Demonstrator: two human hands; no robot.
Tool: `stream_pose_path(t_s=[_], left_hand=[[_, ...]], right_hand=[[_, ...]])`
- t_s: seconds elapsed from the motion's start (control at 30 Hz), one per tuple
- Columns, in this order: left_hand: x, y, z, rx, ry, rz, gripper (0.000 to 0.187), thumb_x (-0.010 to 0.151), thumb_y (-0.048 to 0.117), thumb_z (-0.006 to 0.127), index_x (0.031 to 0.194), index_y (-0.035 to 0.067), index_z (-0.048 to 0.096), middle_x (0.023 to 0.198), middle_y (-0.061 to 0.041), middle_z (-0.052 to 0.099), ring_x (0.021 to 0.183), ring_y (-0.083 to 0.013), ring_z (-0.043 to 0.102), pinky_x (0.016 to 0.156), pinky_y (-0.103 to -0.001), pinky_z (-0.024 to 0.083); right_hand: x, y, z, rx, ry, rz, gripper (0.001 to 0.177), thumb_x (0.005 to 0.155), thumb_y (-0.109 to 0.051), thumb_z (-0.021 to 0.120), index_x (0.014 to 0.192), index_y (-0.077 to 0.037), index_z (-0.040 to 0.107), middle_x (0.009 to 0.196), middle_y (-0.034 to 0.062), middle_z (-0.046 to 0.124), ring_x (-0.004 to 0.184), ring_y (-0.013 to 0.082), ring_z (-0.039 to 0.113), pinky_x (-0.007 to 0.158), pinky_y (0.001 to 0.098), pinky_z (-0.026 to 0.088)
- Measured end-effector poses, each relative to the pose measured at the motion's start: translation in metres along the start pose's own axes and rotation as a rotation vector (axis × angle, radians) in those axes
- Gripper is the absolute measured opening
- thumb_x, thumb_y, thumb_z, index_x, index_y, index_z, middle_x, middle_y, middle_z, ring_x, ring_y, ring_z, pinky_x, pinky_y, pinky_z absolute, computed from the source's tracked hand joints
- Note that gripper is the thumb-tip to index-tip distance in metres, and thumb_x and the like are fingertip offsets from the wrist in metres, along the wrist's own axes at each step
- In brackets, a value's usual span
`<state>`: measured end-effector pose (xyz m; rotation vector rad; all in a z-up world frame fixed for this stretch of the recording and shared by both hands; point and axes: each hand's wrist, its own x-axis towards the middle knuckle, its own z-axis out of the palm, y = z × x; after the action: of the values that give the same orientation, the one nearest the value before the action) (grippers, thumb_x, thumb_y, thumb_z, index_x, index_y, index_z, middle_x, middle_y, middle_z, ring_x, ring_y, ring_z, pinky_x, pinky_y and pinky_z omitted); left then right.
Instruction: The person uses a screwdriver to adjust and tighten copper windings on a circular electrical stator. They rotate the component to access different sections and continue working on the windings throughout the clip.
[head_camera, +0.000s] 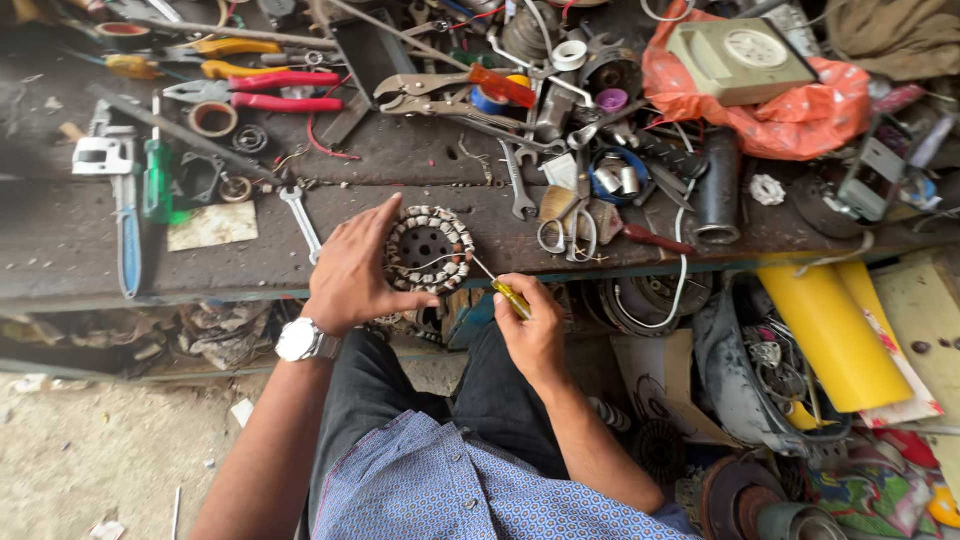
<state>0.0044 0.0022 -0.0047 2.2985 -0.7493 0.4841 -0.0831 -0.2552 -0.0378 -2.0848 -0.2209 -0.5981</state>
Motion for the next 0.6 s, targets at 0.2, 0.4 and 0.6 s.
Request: stream_pose_path(t_s=[0.2, 0.4, 0.6], left_hand=[[0.003, -0.004, -0.003, -0.039, -0.091, -0.051, 0.131, 0.054, 0.075, 0.086, 0.152, 0.000, 0.040, 0.135, -0.023, 0.061, 0.128, -0.0394, 0.058, 0.110, -0.049, 0.041], [-0.002, -0.004, -0.001, -0.013, -0.056, -0.032, 0.120, 0.060, 0.075, 0.084, 0.149, 0.003, 0.048, 0.143, -0.020, 0.059, 0.128, -0.0381, 0.060, 0.108, -0.048, 0.044], [0.000, 0.000, -0.007, -0.036, -0.071, -0.044, 0.108, 0.063, 0.071, 0.081, 0.142, 0.002, 0.055, 0.145, -0.019, 0.058, 0.124, -0.0395, 0.060, 0.104, -0.048, 0.045]], right_hand=[[0.006, -0.014, -0.002, -0.038, 0.062, 0.015, 0.020, 0.093, -0.003, 0.075, 0.113, -0.001, 0.073, 0.093, 0.0067, 0.073, 0.080, 0.0130, 0.069, 0.069, 0.0264, 0.055], [0.006, -0.013, 0.003, -0.032, 0.075, 0.027, 0.018, 0.094, -0.004, 0.074, 0.112, 0.000, 0.074, 0.092, 0.0074, 0.072, 0.079, 0.0140, 0.068, 0.071, 0.0275, 0.054], [0.009, -0.010, 0.004, -0.071, 0.081, 0.002, 0.018, 0.095, -0.006, 0.073, 0.112, -0.001, 0.073, 0.093, 0.0080, 0.073, 0.084, 0.0167, 0.071, 0.075, 0.0287, 0.055]])
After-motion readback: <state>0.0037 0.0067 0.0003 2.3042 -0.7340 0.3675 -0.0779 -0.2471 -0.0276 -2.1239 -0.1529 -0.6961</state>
